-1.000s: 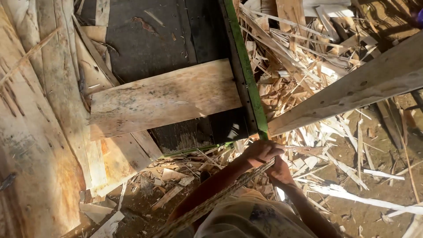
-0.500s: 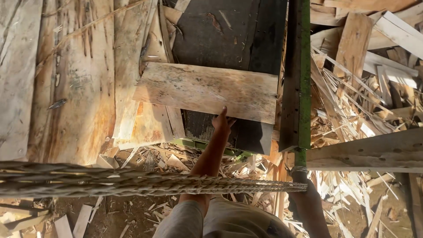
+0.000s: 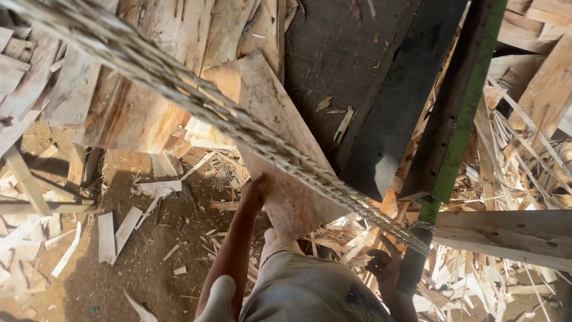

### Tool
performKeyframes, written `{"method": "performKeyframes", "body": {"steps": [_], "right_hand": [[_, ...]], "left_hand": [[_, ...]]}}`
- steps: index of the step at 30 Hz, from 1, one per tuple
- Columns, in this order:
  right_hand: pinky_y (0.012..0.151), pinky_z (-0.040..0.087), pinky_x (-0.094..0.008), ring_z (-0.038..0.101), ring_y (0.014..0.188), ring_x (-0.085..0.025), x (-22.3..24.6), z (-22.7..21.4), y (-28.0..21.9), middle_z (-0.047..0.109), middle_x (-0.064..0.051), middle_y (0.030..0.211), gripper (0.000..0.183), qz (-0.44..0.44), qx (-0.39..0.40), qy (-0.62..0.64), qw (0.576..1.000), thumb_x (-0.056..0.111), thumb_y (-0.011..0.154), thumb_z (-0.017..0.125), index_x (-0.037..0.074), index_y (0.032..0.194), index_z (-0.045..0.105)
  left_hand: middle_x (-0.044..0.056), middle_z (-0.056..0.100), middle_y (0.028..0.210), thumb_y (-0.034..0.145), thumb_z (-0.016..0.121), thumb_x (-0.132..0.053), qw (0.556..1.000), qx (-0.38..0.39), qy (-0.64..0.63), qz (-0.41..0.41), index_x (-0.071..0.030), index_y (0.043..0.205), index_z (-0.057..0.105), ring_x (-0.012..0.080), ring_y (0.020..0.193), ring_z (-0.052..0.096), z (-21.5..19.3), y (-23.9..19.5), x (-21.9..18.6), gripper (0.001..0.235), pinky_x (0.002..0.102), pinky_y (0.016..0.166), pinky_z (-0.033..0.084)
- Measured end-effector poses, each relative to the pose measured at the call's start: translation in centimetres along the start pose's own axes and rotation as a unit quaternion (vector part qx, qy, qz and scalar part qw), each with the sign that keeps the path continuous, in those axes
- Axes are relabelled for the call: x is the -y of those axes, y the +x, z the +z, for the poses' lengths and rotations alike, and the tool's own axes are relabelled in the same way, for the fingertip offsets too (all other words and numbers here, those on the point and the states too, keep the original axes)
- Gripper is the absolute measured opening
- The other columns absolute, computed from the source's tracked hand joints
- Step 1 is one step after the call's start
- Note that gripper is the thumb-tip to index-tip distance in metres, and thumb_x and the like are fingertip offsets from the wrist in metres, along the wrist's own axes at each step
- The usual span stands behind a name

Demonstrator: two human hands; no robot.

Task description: The person picks up wooden planks from a large pile and places them onto a processing machine. They repeatedly handle the wood, positioning it on the machine's surface and moving it through the mechanism.

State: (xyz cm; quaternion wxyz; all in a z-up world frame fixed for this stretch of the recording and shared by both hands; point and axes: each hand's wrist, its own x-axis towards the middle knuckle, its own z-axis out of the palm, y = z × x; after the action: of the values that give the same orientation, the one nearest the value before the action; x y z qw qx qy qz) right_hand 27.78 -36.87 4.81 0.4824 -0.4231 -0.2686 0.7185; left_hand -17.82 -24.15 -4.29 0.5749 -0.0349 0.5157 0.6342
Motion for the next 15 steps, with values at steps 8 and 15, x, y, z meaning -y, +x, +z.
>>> {"method": "performKeyframes", "body": {"steps": [8,15], "right_hand": [[0.094,0.054,-0.043,0.063,0.114,-0.025,-5.4,3.2,7.7,0.062,-0.015,0.135,0.058,0.157,-0.047,-0.181,0.97,0.023,0.1,0.056,0.005,0.153,0.042],[0.072,0.06,-0.038,0.068,0.076,-0.027,-5.9,3.4,11.0,0.073,-0.024,0.099,0.056,0.202,0.051,-0.273,0.939,0.018,0.095,0.07,-0.003,0.144,0.055]], "left_hand": [[0.025,0.069,0.124,0.09,0.078,-0.008,0.986,0.0,0.161,-0.038,0.01,0.139,0.051,0.0376,0.102,0.05,-3.3,-2.3,0.3,0.059,0.056,0.103,0.045],[0.02,0.068,0.121,0.084,0.076,-0.003,0.99,0.015,0.142,-0.007,0.004,0.134,0.052,0.0316,0.11,0.069,-2.8,-3.9,-1.1,0.055,0.045,0.102,0.059]]}}
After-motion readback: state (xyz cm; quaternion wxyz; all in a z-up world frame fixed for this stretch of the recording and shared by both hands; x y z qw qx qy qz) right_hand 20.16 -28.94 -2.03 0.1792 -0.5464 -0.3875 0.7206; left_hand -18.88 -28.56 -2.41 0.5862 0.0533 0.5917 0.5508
